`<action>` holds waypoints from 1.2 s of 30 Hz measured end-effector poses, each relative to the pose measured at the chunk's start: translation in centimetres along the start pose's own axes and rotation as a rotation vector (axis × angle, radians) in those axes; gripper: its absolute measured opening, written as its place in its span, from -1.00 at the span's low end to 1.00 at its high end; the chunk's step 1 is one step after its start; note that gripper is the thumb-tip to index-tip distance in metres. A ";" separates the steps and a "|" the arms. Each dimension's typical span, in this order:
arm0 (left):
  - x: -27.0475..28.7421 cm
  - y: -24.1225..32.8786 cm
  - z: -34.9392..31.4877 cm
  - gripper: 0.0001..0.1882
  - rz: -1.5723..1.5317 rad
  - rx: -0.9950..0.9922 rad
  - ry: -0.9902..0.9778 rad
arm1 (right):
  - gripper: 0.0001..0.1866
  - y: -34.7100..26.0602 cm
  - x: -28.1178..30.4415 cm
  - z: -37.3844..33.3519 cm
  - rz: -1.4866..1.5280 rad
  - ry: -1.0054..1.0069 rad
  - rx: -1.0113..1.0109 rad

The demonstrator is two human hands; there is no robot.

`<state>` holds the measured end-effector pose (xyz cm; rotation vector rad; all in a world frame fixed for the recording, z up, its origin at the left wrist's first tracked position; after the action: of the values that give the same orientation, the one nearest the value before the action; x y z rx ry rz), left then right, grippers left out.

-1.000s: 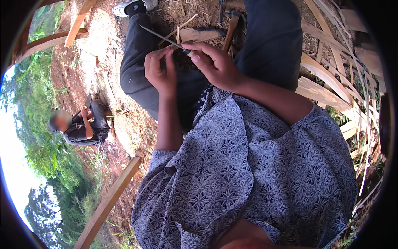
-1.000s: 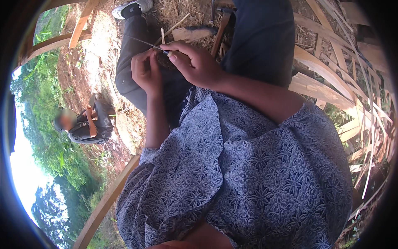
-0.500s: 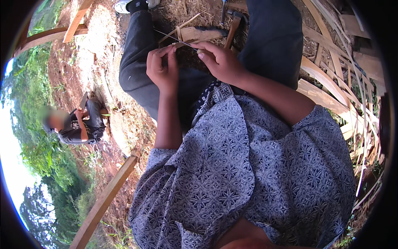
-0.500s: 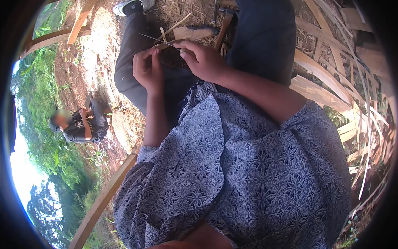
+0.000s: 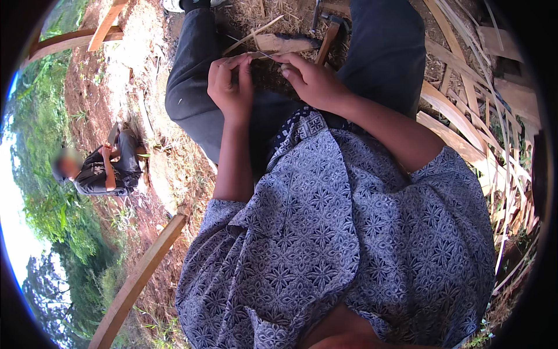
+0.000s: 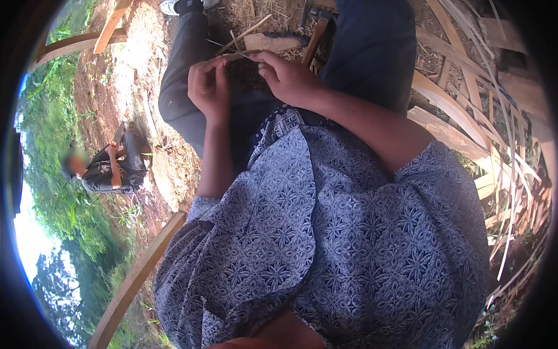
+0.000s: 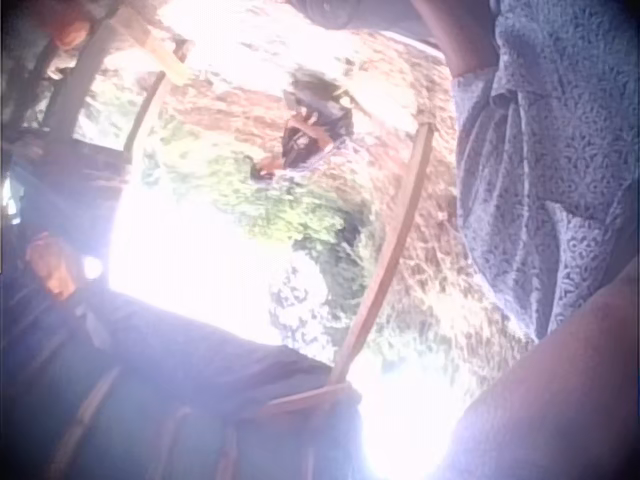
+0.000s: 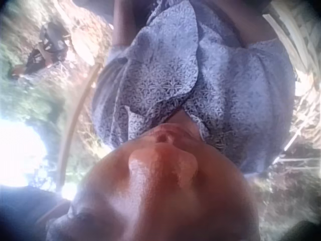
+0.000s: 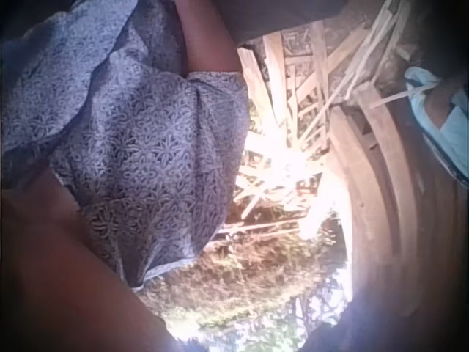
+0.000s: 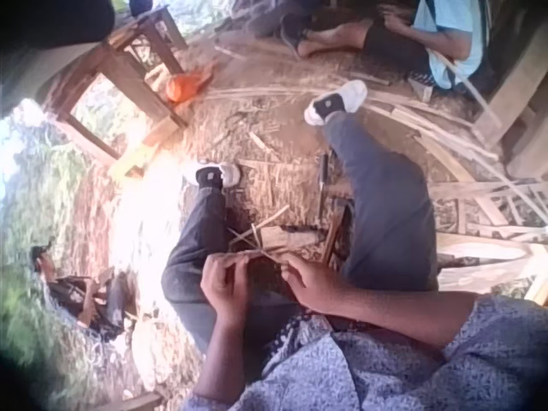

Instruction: The person sits on the ground and uses a chisel and hammer to carve thin strips of wood. They repeatedly position the chisel on the wood and strike it with the hammer to shape the material.

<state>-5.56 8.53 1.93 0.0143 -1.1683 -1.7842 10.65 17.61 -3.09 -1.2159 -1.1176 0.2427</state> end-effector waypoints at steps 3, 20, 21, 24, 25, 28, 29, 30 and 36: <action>0.5 0.0 -0.3 -0.91 0.010 0.004 0.019 | -0.63 -1.3 1.5 0.4 0.165 0.159 0.054; 0.7 -0.5 -0.5 -0.92 -0.009 0.037 0.040 | -0.72 0.2 0.3 0.4 0.013 0.100 -0.072; 0.7 -0.6 -0.6 -0.93 -0.004 0.031 0.015 | -0.76 -0.1 1.0 0.6 0.077 0.119 -0.071; 0.3 -1.1 -0.4 -0.94 -0.052 0.043 -0.001 | -0.77 -0.1 1.4 0.2 0.095 0.085 -0.022; 0.3 -1.3 -0.7 -0.95 -0.107 0.075 0.028 | -0.76 0.5 0.6 -0.1 0.101 0.151 0.060; -0.1 -1.4 -0.8 -0.96 -0.178 0.112 0.038 | -0.77 2.5 -0.5 0.2 0.119 0.088 -0.052; -0.2 -1.4 -0.5 -0.96 -0.182 0.110 0.035 | -0.77 2.9 -0.5 0.4 0.145 0.104 -0.056; -0.2 -1.7 -0.6 -0.96 -0.189 0.132 0.041 | -0.77 3.2 -0.5 0.5 0.169 0.122 -0.059; -2.6 -4.2 0.2 -0.83 -0.098 0.368 -0.247 | -0.80 4.5 -0.2 1.0 0.318 0.209 -0.130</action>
<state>-7.19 10.82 -2.13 0.0698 -1.6881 -1.6643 11.59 19.87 -7.05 -1.4990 -0.7663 0.2795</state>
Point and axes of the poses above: each hand's wrist, its own z-axis towards the middle knuckle, its own x-axis out of the back of the hand, y = z × x, the point moved 4 cm from there along z, towards the middle knuckle, and after that the axes turned 13 degrees about -z, right-handed, at the moved point
